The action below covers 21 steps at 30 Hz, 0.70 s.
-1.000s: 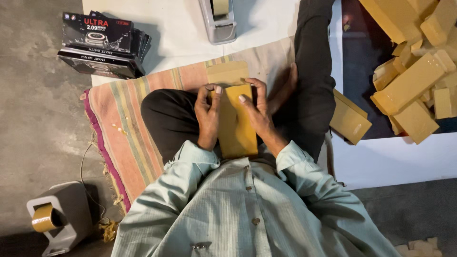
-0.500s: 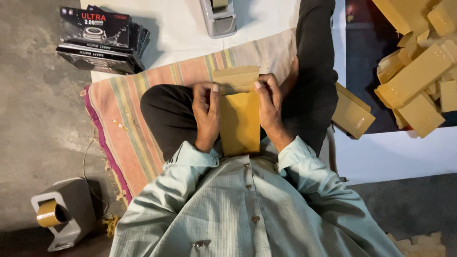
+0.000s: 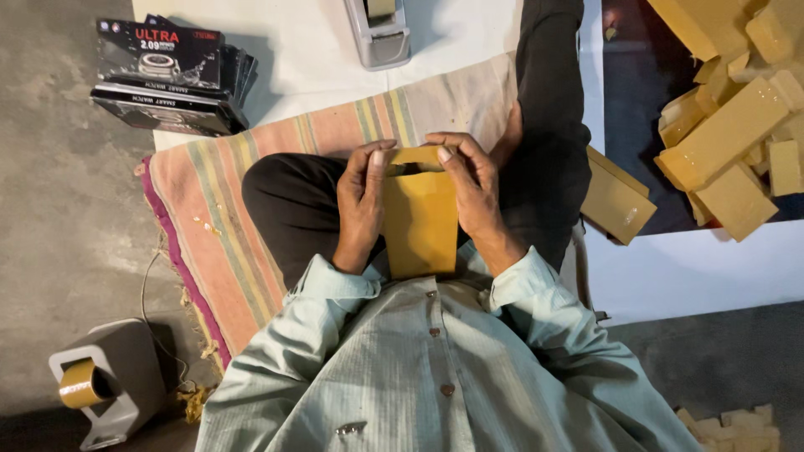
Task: The person sits cross-legged on a mat and repeatedly seals small cardboard boxes with clear packing tape. They use a tape dispenser to apply tape to the box flaps, press the tape down, and then place the sealed boxes into a larger container.
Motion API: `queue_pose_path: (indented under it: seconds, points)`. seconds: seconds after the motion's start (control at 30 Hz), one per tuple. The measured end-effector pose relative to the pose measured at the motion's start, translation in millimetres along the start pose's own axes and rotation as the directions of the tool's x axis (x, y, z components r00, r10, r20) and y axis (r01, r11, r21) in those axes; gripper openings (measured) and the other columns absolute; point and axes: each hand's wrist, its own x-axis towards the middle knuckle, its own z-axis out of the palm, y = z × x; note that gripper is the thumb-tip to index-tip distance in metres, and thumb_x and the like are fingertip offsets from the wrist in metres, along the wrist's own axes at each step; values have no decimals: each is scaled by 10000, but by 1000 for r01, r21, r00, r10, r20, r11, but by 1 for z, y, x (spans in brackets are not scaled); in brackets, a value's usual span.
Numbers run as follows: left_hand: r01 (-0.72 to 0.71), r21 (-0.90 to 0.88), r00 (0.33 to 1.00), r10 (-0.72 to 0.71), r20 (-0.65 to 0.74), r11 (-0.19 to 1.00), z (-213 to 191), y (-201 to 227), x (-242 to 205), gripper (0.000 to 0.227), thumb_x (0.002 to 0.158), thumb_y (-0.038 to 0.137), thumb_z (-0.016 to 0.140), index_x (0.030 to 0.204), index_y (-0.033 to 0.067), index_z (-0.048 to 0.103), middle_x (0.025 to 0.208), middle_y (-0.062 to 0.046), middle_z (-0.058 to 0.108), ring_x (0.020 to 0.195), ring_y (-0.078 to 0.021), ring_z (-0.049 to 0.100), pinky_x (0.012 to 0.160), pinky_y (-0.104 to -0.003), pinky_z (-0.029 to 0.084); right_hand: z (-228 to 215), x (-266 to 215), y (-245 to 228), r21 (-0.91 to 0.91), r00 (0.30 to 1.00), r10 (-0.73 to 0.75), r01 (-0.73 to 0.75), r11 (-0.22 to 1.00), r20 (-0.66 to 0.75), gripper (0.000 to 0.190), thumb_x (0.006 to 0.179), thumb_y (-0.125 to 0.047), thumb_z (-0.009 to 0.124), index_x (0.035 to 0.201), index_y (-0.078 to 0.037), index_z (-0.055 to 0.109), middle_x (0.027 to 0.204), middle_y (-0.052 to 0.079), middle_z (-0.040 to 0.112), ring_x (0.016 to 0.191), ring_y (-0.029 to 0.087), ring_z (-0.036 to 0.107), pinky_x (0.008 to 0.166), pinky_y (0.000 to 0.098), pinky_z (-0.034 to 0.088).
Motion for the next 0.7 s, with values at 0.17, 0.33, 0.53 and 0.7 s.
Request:
queue_pose_path:
  seconds: [0.17, 0.33, 0.53, 0.7]
  points:
    - [44, -72, 982, -30, 185, 996, -14, 13, 5, 284, 1115, 221, 521, 1251, 2, 639, 1076, -22, 681, 997, -80, 604, 919, -247, 502, -8, -1, 4, 184, 996, 23, -39, 982, 90, 162, 1056, -59, 558, 1175, -8, 655, 1123, 78, 722, 1043, 134, 683, 978, 303, 559]
    - [357, -54, 905, -331, 268, 932, -27, 15, 8, 304, 1113, 191, 548, 1299, 15, 711, 884, -54, 559, 763, -135, 463, 700, -293, 389, -17, 3, 16, 246, 990, 22, -55, 968, 137, 183, 1047, -40, 551, 1157, 44, 670, 1166, 108, 713, 1083, 164, 663, 1028, 323, 519]
    - [-73, 85, 922, 35, 386, 994, -35, 13, 7, 247, 1072, 180, 625, 1253, 31, 704, 1251, -83, 690, 1194, -194, 636, 1056, -324, 491, -22, -7, 28, 329, 994, 2, -39, 944, 112, 232, 1049, -107, 506, 1097, 33, 685, 1150, 119, 707, 1104, 190, 661, 1052, 332, 502]
    - [-195, 158, 928, 130, 349, 968, -28, 7, 3, 259, 990, 101, 728, 1238, 27, 728, 1298, -125, 697, 1240, -241, 650, 1087, -358, 506, -22, -12, 33, -32, 972, -201, 206, 978, 119, 117, 1073, -56, 577, 1095, 12, 671, 1201, 109, 659, 1161, 189, 627, 1092, 335, 481]
